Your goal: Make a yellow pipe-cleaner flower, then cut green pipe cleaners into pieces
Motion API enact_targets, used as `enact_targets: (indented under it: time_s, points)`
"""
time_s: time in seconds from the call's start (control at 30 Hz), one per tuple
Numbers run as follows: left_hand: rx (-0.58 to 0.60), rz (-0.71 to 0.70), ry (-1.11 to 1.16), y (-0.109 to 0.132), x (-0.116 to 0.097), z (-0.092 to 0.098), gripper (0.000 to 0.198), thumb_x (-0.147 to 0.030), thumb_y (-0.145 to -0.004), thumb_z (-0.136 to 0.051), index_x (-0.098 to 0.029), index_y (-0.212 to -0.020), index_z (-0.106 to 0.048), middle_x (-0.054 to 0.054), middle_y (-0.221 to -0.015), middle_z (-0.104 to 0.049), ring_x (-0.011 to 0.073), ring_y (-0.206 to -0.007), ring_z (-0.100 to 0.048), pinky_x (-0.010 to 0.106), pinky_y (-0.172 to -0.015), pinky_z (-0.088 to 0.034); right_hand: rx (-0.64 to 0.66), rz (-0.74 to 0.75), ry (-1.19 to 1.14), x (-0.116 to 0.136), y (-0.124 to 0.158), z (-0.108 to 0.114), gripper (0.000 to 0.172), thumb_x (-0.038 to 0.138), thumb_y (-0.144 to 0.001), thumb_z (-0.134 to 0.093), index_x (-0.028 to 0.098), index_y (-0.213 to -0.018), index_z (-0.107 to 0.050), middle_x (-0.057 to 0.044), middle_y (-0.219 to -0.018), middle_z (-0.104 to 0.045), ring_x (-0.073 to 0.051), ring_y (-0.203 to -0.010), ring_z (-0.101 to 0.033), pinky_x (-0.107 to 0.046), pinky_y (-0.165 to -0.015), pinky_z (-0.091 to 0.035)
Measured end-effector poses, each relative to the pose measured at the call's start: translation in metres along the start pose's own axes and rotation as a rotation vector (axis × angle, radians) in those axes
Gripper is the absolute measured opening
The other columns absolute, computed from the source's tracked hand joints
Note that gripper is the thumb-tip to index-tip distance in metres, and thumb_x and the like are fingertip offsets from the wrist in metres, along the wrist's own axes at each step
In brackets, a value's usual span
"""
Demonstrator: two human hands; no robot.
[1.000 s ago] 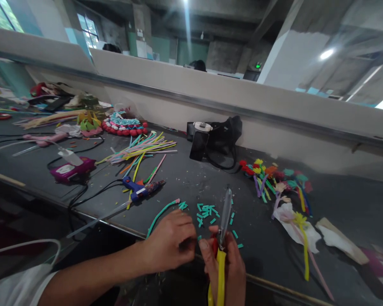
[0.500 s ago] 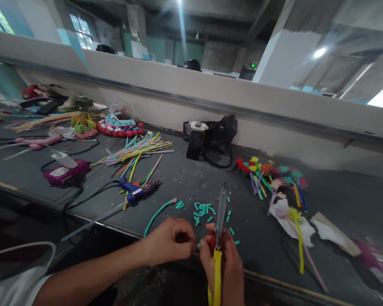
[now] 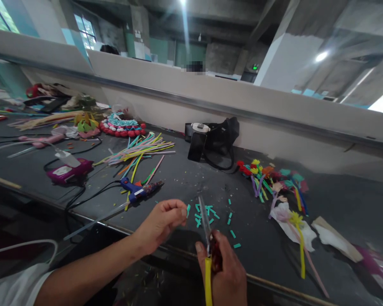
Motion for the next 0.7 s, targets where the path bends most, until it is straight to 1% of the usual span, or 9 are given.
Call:
enact_targets:
  time_s: [0.07,0.1,0.17,0.3,0.47,0.6,0.7]
  points:
    - [-0.058,-0.055,0.080,0.000,-0.008,0.007,0.011,-0.025,-0.067,-0.069,-0.014,-0.068,-0.064,-0.003,-0.057,-0.053,0.0085,-0.056,-0.045,0.022,-0.060,-0.034,0.020,0.051,0.056,0.004,0.004,-0.006,0.039,0.049,-0.083,-0.060,0.015,-0.104,-0.061,-0.005,-0.082,-0.073,-0.016,-0.066,-0.070,-0.022,-0.061,-0.053]
    - [-0.069,-0.073,0.105,0.001,-0.010,0.009,0.012,-0.025,-0.068,-0.070,-0.014,-0.069,-0.065,-0.002,-0.059,-0.053,0.0087,-0.057,-0.045,0.023,-0.060,-0.034,0.052,0.067,0.070,0.006,0.006,-0.012,0.038,0.048,-0.084,-0.059,0.016,-0.104,-0.062,-0.005,-0.082,-0.073,-0.016,-0.066,-0.070,-0.022,-0.060,-0.053]
    - [-0.077,-0.097,0.135,0.003,-0.012,0.010,0.013,-0.025,-0.070,-0.071,-0.014,-0.070,-0.064,-0.002,-0.060,-0.053,0.0091,-0.059,-0.046,0.023,-0.061,-0.034,0.114,0.080,0.090,0.009,0.009,-0.021,0.037,0.049,-0.085,-0.057,0.018,-0.104,-0.063,-0.005,-0.085,-0.074,-0.016,-0.068,-0.071,-0.021,-0.058,-0.053]
    - [-0.087,-0.121,0.156,0.006,-0.014,0.010,0.013,-0.026,-0.072,-0.071,-0.014,-0.071,-0.064,-0.001,-0.064,-0.056,0.0095,-0.062,-0.048,0.023,-0.064,-0.036,0.145,0.109,0.124,0.015,0.011,-0.029,0.039,0.049,-0.085,-0.057,0.017,-0.106,-0.063,-0.007,-0.092,-0.074,-0.017,-0.072,-0.071,-0.021,-0.057,-0.053]
    - [-0.110,-0.141,0.151,0.008,-0.014,0.011,0.014,-0.026,-0.071,-0.071,-0.014,-0.071,-0.064,0.000,-0.066,-0.057,0.0100,-0.064,-0.049,0.024,-0.066,-0.037,0.158,0.095,0.120,0.013,0.011,-0.032,0.038,0.049,-0.085,-0.057,0.017,-0.106,-0.062,-0.006,-0.089,-0.074,-0.017,-0.072,-0.071,-0.022,-0.061,-0.054]
    - [-0.117,-0.152,0.139,0.008,-0.014,0.011,0.015,-0.027,-0.071,-0.071,-0.014,-0.071,-0.064,-0.001,-0.065,-0.056,0.0100,-0.064,-0.048,0.024,-0.066,-0.037,0.186,0.068,0.121,0.010,0.011,-0.034,0.038,0.049,-0.086,-0.056,0.018,-0.106,-0.062,-0.005,-0.087,-0.074,-0.017,-0.070,-0.071,-0.021,-0.059,-0.054]
    - [-0.123,-0.170,0.121,0.009,-0.015,0.012,0.016,-0.029,-0.071,-0.071,-0.015,-0.070,-0.064,-0.001,-0.065,-0.055,0.0099,-0.064,-0.047,0.024,-0.065,-0.037,0.183,0.069,0.123,0.010,0.012,-0.033,0.038,0.049,-0.086,-0.056,0.018,-0.107,-0.062,-0.005,-0.088,-0.074,-0.017,-0.070,-0.072,-0.021,-0.059,-0.054]
Point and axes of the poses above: each hand's wrist, its own y-axis away from the middle knuckle, its own z-axis out of the back of the hand, x = y × z, the point moved 10 cm from there along -y, towards the middle knuckle
